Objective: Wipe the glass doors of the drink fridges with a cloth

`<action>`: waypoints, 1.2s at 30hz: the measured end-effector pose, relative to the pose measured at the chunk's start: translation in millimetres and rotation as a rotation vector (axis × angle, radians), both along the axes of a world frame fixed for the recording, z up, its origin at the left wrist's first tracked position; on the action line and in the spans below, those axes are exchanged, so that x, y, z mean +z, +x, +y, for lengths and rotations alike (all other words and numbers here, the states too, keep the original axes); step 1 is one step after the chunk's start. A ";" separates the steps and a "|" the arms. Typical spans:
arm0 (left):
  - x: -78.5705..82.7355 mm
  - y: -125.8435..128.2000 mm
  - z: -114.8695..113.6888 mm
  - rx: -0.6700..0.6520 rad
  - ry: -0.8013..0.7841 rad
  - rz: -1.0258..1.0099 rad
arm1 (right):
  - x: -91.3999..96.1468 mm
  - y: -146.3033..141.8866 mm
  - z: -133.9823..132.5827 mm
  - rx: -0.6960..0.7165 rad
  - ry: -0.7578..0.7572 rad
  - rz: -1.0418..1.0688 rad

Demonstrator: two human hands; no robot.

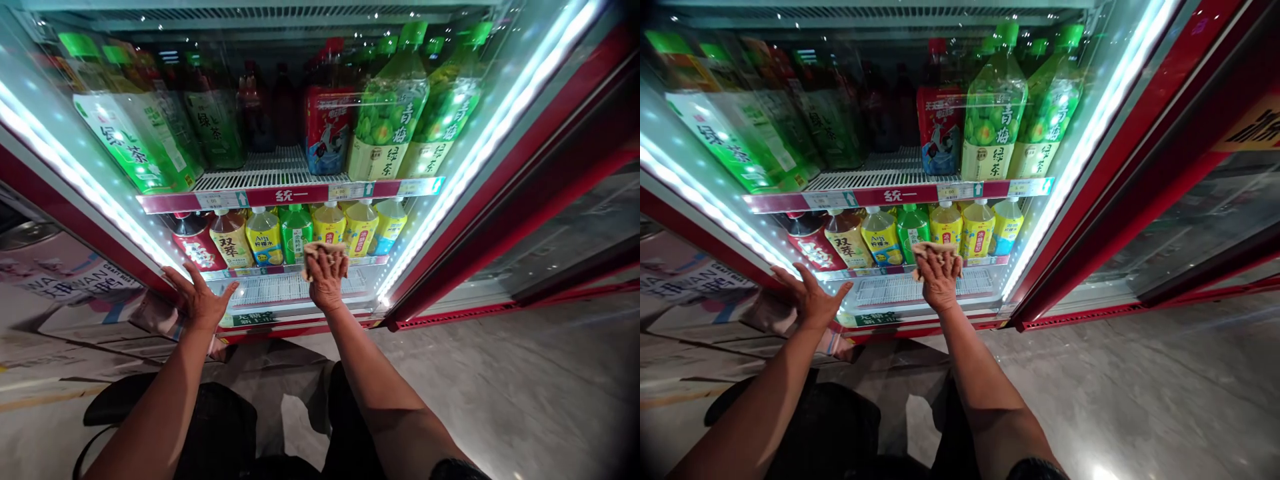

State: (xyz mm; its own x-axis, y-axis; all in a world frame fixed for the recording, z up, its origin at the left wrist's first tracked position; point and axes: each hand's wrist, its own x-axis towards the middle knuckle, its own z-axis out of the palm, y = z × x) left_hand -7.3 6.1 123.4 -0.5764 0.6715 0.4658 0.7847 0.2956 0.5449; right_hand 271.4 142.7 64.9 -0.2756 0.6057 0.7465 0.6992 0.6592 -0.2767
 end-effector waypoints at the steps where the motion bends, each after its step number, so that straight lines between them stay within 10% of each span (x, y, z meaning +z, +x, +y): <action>1: -1.5 0.1 0.5 -0.006 0.009 -0.004 | 3.2 9.8 4.9 -0.074 -0.010 0.069; 5: -2.9 7.0 6.2 -0.012 0.028 -0.058 | 18.1 26.3 10.9 -0.279 0.037 0.291; 13: 8.2 34.8 11.6 -0.007 0.123 -0.094 | -1.6 12.3 -2.7 -0.151 0.046 0.074; 21: 9.3 51.6 16.8 -0.095 0.146 0.032 | 26.4 70.1 34.7 -0.491 -0.025 0.620; 30: 17.3 57.0 22.6 -0.069 0.121 -0.001 | -11.9 25.9 5.3 -0.148 -0.088 0.355; 36: 9.4 46.9 25.1 -0.082 0.084 -0.032 | 6.3 89.5 38.1 -0.506 -0.163 0.817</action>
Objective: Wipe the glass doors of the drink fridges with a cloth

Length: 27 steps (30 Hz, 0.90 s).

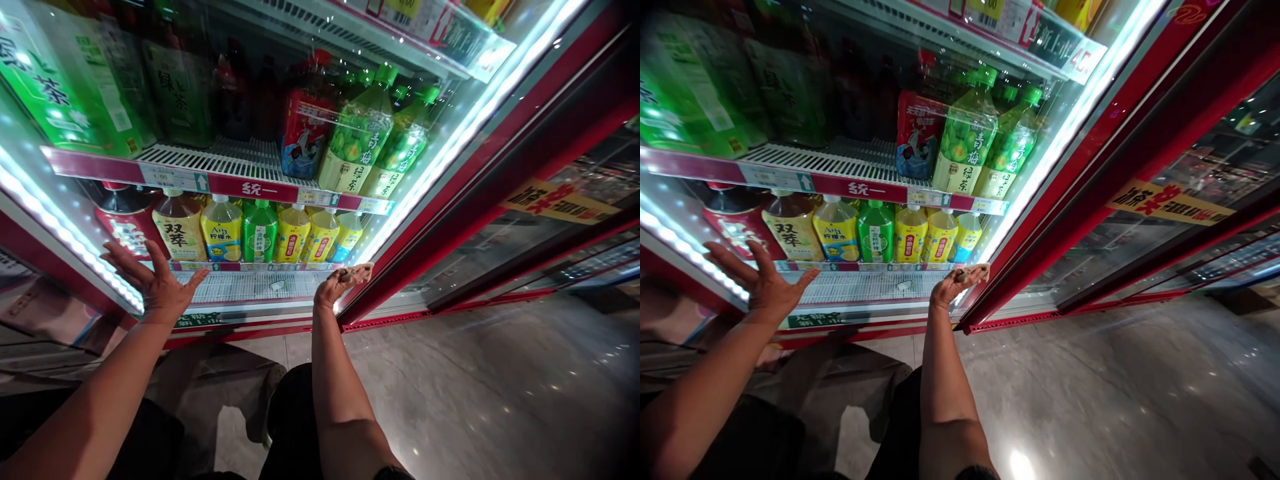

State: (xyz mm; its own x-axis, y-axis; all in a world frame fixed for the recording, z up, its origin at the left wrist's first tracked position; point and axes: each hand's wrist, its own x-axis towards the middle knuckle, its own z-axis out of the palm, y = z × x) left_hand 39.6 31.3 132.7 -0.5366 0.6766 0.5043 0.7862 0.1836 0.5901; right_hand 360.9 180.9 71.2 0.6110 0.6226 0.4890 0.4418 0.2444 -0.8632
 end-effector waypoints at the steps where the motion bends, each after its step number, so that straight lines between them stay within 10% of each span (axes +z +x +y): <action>1: -2.4 -2.3 1.5 0.002 -0.001 -0.001 | 2.8 5.4 2.1 -0.016 -0.002 0.012; 27: -15.1 -8.9 6.1 0.008 0.003 0.061 | 70.5 26.2 6.7 0.111 0.091 -0.227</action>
